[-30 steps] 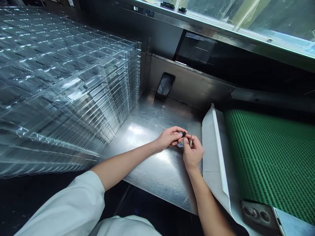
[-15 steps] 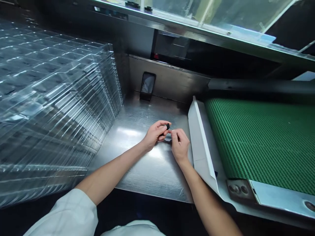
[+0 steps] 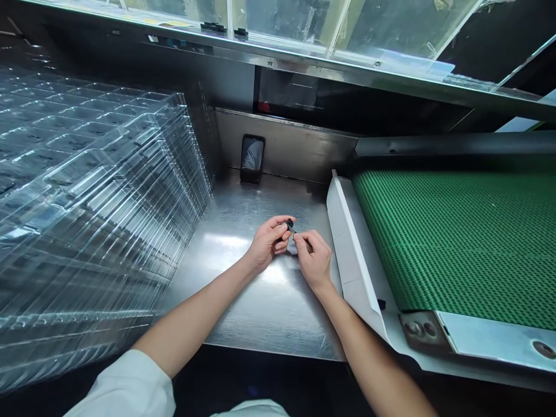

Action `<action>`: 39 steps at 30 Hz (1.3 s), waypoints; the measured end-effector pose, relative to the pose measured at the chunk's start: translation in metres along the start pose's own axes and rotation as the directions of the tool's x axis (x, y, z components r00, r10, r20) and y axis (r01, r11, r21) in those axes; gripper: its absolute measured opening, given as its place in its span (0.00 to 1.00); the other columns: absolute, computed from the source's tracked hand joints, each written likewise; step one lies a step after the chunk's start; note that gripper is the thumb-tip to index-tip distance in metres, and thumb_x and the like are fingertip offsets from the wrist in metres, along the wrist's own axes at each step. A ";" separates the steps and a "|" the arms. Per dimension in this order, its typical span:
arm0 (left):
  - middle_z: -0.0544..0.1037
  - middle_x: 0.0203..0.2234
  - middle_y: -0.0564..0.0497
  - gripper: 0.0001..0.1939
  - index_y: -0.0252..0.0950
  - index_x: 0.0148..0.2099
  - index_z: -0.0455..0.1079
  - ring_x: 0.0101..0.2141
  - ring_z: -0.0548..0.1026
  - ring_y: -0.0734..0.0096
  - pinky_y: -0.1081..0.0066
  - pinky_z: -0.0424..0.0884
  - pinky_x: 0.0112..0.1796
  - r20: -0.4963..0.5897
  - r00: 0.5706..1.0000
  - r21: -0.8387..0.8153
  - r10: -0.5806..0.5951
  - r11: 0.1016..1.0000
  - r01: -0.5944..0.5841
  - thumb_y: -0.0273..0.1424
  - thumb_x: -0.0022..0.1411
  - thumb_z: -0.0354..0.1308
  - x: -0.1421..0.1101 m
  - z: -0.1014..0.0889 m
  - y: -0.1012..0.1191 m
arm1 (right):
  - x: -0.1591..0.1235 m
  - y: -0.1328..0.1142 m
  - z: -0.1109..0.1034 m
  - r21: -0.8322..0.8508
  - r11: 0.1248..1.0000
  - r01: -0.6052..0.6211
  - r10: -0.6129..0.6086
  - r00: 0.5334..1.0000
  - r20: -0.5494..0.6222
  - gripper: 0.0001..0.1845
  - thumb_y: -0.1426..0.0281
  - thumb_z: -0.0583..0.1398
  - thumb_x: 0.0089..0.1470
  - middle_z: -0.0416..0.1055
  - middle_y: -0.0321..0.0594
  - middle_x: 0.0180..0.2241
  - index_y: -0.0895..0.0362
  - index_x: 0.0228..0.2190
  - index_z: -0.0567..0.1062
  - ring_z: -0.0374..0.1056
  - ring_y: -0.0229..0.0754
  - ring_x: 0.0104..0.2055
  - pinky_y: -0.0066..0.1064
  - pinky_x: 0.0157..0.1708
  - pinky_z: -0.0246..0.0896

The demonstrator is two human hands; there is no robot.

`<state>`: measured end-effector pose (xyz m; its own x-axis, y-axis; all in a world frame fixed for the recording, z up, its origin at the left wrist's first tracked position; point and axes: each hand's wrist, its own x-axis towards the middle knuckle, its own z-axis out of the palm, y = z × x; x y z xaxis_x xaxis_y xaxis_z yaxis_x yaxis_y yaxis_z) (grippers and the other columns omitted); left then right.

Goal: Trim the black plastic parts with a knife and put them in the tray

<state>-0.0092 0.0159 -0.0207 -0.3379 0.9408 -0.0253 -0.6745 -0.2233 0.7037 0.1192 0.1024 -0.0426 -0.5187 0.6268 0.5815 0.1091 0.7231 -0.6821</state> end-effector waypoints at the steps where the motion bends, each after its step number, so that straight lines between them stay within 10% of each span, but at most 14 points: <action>1: 0.66 0.23 0.58 0.25 0.33 0.51 0.72 0.18 0.56 0.85 0.79 0.48 0.21 0.002 1.000 -0.006 0.001 1.000 -0.001 0.38 0.55 0.74 0.000 -0.001 0.000 | 0.000 0.000 0.000 0.001 1.000 0.008 -0.008 1.000 0.002 0.19 0.58 0.58 0.70 0.67 0.35 0.27 0.54 0.29 0.74 0.63 0.41 0.29 0.33 0.32 0.55; 39: 0.65 0.23 0.57 0.22 0.32 0.51 0.75 0.18 0.56 0.85 0.79 0.50 0.21 0.008 1.000 -0.001 -0.016 1.000 0.016 0.35 0.57 0.73 -0.001 0.001 0.001 | -0.002 0.001 -0.001 0.012 1.000 0.029 -0.029 1.000 -0.008 0.17 0.62 0.58 0.71 0.65 0.33 0.26 0.54 0.29 0.73 0.61 0.40 0.28 0.33 0.32 0.53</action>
<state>-0.0090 0.0154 -0.0191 -0.3216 0.9464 -0.0308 -0.6804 -0.2084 0.7025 0.1210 0.1025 -0.0438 -0.5148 0.6080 0.6044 0.0836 0.7373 -0.6704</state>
